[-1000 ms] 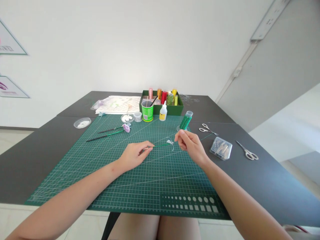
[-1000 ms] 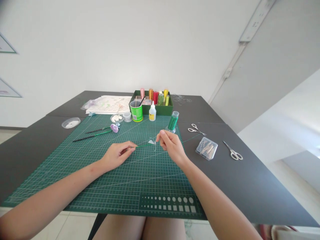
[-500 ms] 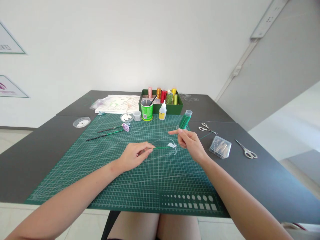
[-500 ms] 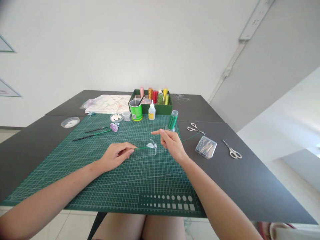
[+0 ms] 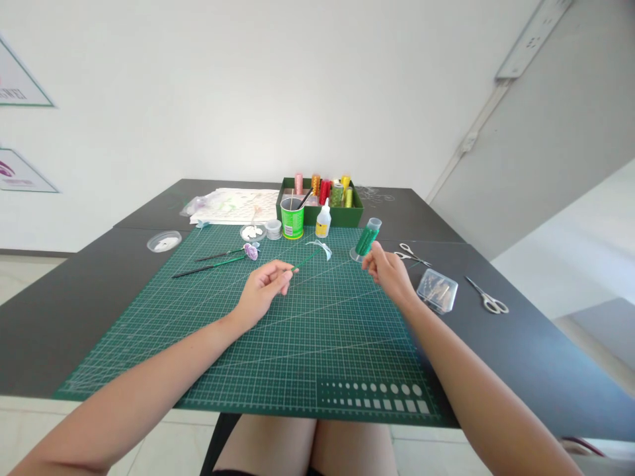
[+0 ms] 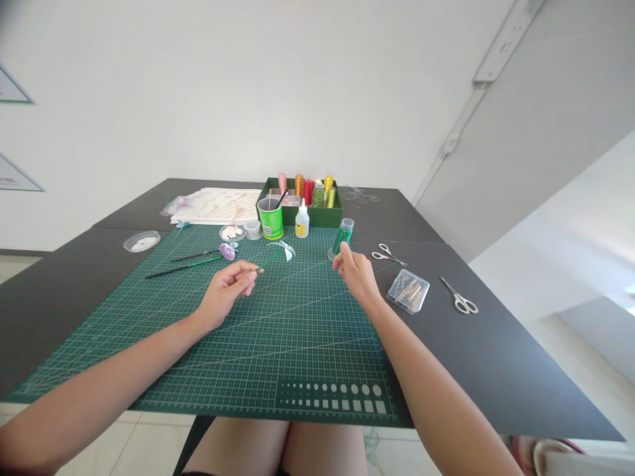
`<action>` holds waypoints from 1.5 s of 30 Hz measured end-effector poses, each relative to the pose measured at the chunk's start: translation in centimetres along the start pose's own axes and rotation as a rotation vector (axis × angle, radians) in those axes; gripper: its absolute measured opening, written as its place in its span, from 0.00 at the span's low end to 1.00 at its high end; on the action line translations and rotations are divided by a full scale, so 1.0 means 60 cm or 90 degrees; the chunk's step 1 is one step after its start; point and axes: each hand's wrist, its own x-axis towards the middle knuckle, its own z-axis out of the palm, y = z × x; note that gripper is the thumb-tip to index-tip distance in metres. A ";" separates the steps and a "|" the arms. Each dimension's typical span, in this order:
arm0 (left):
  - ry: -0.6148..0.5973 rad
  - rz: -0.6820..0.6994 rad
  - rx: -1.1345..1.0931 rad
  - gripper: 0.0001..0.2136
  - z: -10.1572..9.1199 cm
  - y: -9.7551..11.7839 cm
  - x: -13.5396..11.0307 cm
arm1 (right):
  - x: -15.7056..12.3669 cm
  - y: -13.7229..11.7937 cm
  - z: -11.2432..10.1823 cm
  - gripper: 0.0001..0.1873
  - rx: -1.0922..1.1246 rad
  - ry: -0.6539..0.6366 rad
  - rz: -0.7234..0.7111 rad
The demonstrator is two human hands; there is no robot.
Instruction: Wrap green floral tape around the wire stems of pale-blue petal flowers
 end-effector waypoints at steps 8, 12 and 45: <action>0.029 -0.063 -0.006 0.16 0.007 0.004 -0.001 | -0.019 -0.019 -0.013 0.20 -0.480 0.235 -0.148; 0.012 -0.066 -0.013 0.17 0.008 0.002 -0.003 | -0.037 -0.033 0.011 0.17 -0.304 0.225 -0.280; -0.041 -0.074 -0.031 0.16 0.011 -0.013 -0.009 | -0.099 -0.036 0.108 0.14 -0.102 -0.251 -0.234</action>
